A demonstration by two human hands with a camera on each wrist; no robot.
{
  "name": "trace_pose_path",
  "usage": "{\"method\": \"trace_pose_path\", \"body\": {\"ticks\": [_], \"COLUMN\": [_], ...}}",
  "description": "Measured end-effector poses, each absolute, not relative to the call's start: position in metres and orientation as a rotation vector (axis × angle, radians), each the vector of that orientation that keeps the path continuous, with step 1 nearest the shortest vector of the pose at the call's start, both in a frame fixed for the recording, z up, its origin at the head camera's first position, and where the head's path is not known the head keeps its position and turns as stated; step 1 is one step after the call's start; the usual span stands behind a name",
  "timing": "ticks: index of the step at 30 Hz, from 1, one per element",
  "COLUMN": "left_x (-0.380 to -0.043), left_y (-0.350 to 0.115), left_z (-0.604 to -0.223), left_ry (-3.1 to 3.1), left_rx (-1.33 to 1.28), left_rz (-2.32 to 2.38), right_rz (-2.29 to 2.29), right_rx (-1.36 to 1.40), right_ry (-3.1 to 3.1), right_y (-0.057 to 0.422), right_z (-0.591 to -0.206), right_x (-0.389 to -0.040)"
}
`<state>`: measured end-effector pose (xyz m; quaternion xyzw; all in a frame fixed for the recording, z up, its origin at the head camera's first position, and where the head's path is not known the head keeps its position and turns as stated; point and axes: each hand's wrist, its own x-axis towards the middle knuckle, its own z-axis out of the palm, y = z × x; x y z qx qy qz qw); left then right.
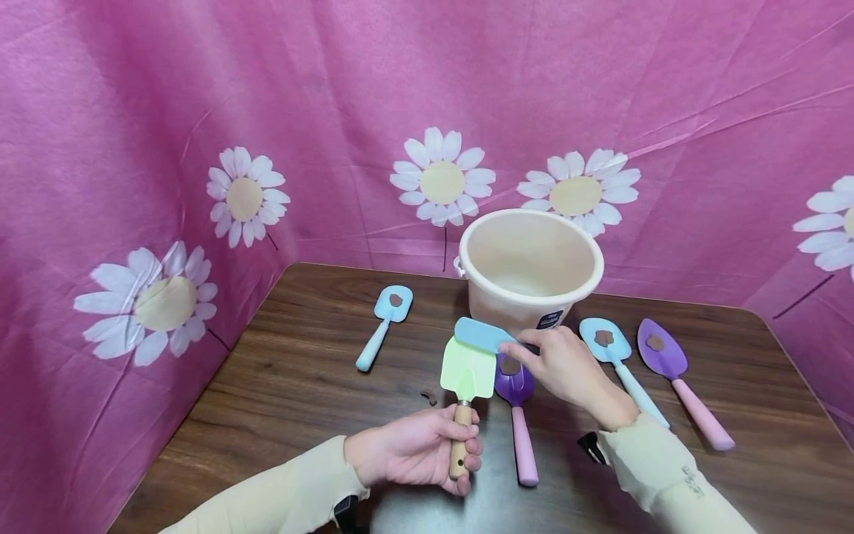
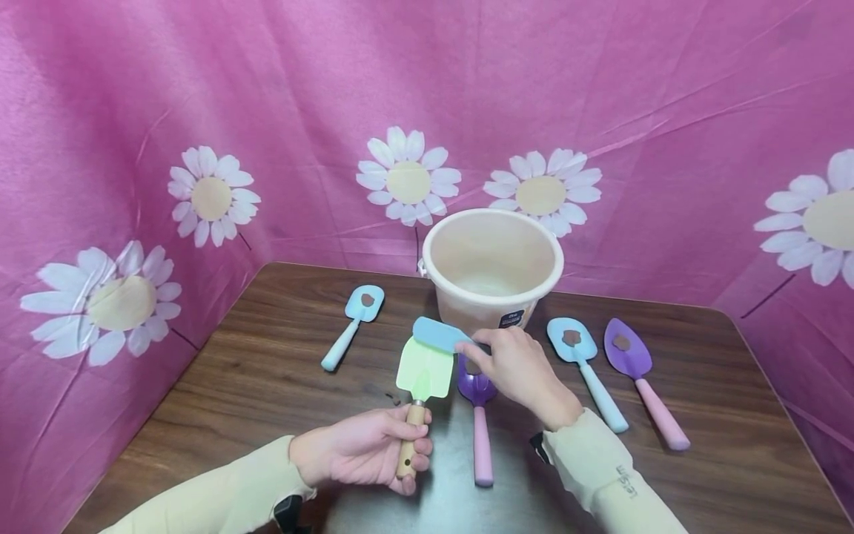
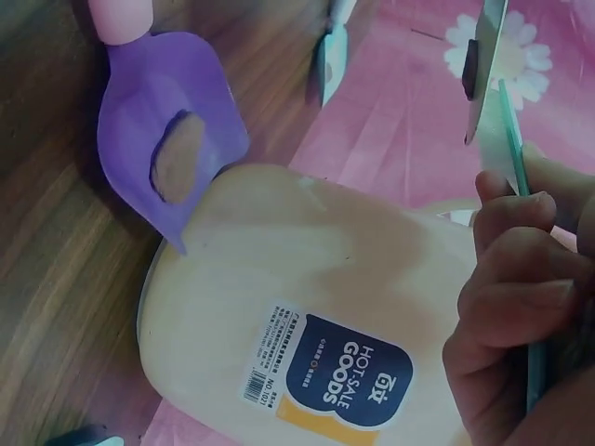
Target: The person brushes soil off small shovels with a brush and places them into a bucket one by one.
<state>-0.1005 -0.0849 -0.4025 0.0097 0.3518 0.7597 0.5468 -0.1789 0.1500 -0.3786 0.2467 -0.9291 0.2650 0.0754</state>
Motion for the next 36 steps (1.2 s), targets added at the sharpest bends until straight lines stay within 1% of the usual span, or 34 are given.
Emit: {"method": "trace_pose_path", "body": {"ticks": [6, 8, 14, 19, 24, 30, 36], "left_x": [-0.103, -0.103, -0.105, -0.105, -0.104, -0.103, -0.101], "left_y": [-0.084, -0.084, -0.084, -0.083, -0.084, -0.085, -0.084], "left_z": [-0.405, -0.405, -0.405, -0.404, -0.401, -0.400, -0.404], "left_ry": [0.873, 0.895, 0.921, 0.928, 0.924, 0.905, 0.901], "left_rx": [-0.007, -0.021, -0.033, -0.013, 0.003, 0.009, -0.002], "left_rz": [1.831, 1.852, 1.870, 1.872, 1.851, 1.821, 1.802], "right_rz": [0.773, 0.774, 0.765, 0.728, 0.770, 0.787, 0.742], "right_rx": [0.696, 0.737, 0.973, 1.001, 0.965, 0.819, 0.701], "right_ry": [-2.745, -2.719, -2.737, -2.791, -2.815, -2.813, -2.821], "right_y": [0.146, 0.143, 0.135, 0.133, 0.136, 0.143, 0.145], "right_z": [-0.377, -0.375, -0.372, -0.375, -0.378, -0.380, -0.382], "right_x": [-0.177, -0.174, -0.162, -0.158, -0.163, -0.176, -0.182]}}
